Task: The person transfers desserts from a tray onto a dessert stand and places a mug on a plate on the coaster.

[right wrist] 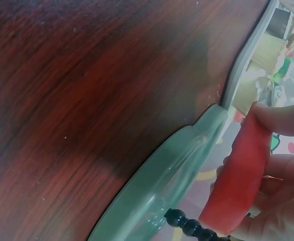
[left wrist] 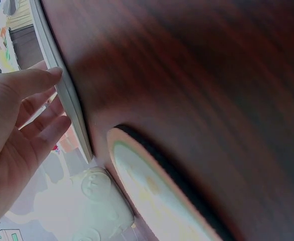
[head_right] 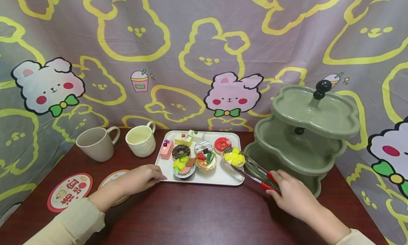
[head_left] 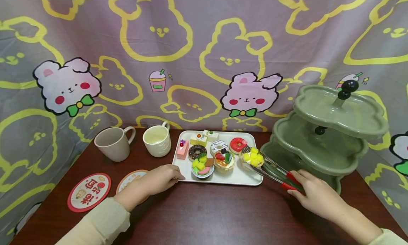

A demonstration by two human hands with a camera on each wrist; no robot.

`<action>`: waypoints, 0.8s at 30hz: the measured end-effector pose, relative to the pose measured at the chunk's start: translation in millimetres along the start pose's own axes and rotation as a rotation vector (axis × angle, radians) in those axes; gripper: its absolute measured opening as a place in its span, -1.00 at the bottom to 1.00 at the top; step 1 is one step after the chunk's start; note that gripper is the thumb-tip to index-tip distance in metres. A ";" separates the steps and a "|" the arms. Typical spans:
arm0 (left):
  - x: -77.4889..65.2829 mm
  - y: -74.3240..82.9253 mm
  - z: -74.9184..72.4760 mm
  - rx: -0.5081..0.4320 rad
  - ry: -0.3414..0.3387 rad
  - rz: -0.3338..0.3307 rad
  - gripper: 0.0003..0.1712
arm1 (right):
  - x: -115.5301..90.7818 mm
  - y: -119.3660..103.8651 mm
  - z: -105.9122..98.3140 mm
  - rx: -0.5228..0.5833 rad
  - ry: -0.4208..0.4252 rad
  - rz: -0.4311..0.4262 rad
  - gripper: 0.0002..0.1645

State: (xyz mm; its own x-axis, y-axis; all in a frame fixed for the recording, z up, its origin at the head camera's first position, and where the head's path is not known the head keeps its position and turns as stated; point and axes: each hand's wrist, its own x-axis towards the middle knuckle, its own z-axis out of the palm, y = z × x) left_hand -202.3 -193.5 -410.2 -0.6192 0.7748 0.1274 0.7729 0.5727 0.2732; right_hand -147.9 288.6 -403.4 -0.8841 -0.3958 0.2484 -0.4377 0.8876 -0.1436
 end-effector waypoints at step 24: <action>-1.0 -4.5 3.3 0.001 -0.011 -0.015 -0.75 | -10.8 15.1 -5.6 0.006 0.124 -0.006 -0.29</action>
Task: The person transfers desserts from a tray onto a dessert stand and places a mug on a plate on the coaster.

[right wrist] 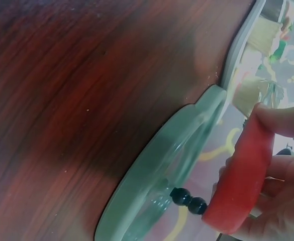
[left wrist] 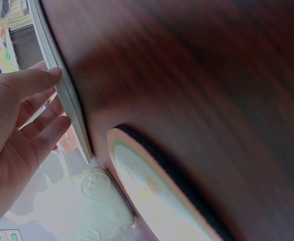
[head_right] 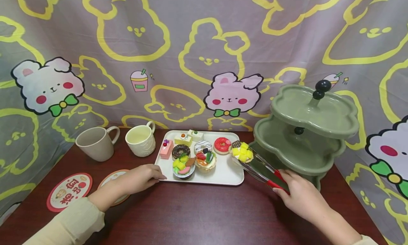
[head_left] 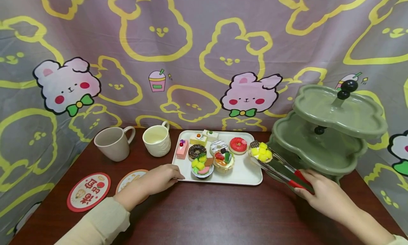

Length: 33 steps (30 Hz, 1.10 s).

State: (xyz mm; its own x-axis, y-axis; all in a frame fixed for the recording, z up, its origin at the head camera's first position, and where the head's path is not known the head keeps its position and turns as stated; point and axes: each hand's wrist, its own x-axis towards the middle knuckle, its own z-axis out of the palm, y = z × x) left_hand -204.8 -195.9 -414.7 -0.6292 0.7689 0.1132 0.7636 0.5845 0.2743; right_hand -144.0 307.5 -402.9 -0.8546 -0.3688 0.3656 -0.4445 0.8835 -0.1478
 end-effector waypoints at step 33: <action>0.1 -0.3 -0.1 -0.009 -0.005 -0.016 -0.76 | -16.2 29.3 -5.1 -0.024 -0.022 0.133 -0.35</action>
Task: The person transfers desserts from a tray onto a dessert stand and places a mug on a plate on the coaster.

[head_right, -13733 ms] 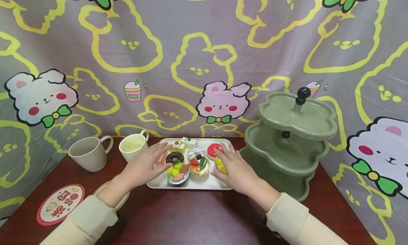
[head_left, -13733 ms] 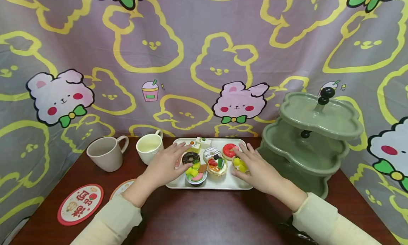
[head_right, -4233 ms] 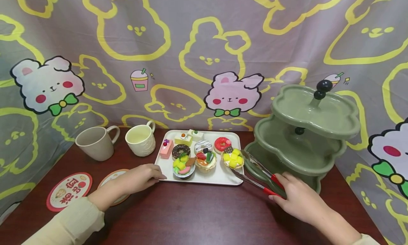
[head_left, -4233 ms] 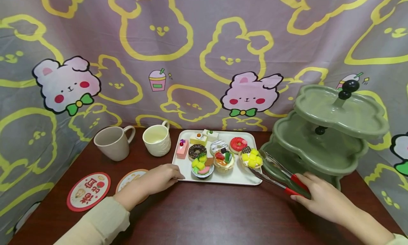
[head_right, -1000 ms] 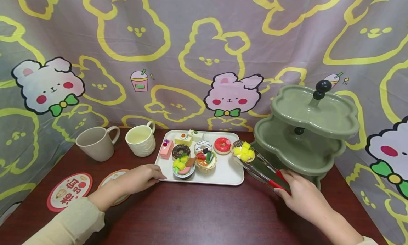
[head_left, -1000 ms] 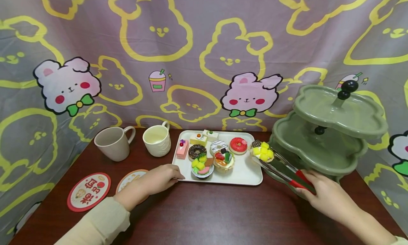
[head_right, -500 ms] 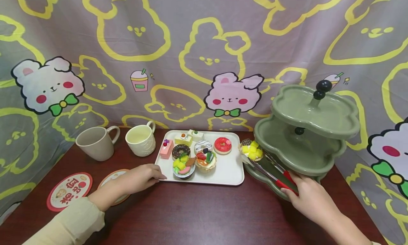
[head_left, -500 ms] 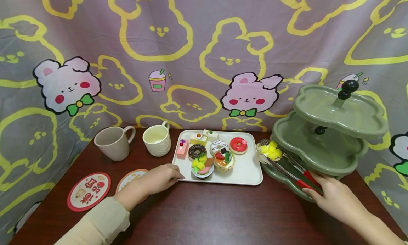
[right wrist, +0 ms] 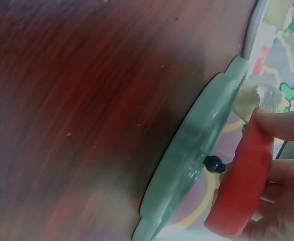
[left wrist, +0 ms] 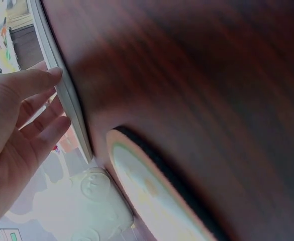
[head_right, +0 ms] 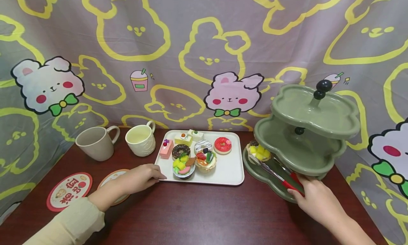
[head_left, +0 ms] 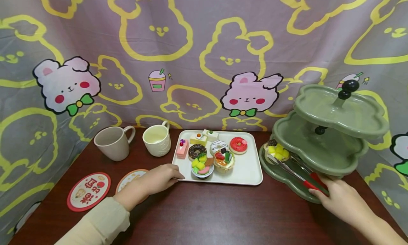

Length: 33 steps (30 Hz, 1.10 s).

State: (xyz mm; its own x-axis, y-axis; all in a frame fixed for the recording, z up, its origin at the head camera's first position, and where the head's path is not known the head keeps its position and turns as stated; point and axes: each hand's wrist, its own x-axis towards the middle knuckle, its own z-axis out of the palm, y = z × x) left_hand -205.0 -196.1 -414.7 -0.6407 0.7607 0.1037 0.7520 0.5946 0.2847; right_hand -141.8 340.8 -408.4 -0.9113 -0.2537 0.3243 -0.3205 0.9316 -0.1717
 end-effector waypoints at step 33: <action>-1.1 3.8 -1.1 0.008 0.023 0.002 -0.74 | 4.3 12.6 0.0 0.033 -0.084 0.099 -0.43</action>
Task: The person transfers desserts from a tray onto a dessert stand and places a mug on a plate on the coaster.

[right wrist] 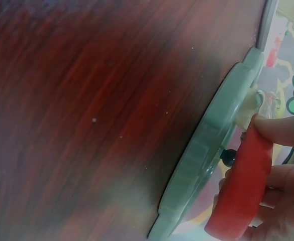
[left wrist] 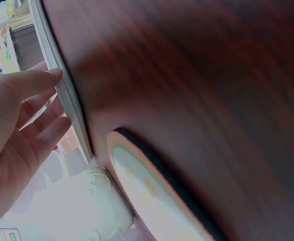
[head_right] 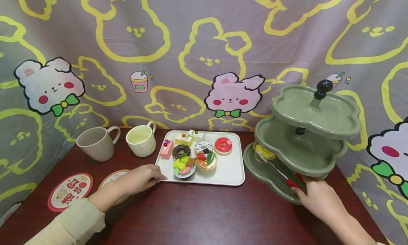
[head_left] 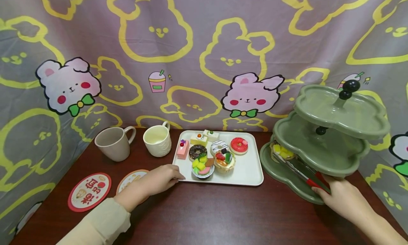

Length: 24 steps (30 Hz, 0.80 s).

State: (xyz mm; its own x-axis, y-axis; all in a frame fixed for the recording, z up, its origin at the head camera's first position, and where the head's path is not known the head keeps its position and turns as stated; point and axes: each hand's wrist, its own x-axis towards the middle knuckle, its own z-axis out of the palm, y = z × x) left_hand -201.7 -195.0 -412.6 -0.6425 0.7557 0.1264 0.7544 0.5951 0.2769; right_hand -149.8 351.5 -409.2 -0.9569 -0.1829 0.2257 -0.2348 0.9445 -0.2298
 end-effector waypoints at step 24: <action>0.4 1.9 -2.5 0.006 0.007 0.022 -0.72 | -4.4 -0.9 -4.0 0.012 -0.008 0.022 -0.37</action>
State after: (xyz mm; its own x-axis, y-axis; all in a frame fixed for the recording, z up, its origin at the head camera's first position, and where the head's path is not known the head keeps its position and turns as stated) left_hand -200.8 -194.2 -409.6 -0.6268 0.7667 0.1392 0.7691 0.5801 0.2680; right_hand -144.7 352.5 -406.2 -0.9630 -0.1646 0.2133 -0.2159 0.9450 -0.2456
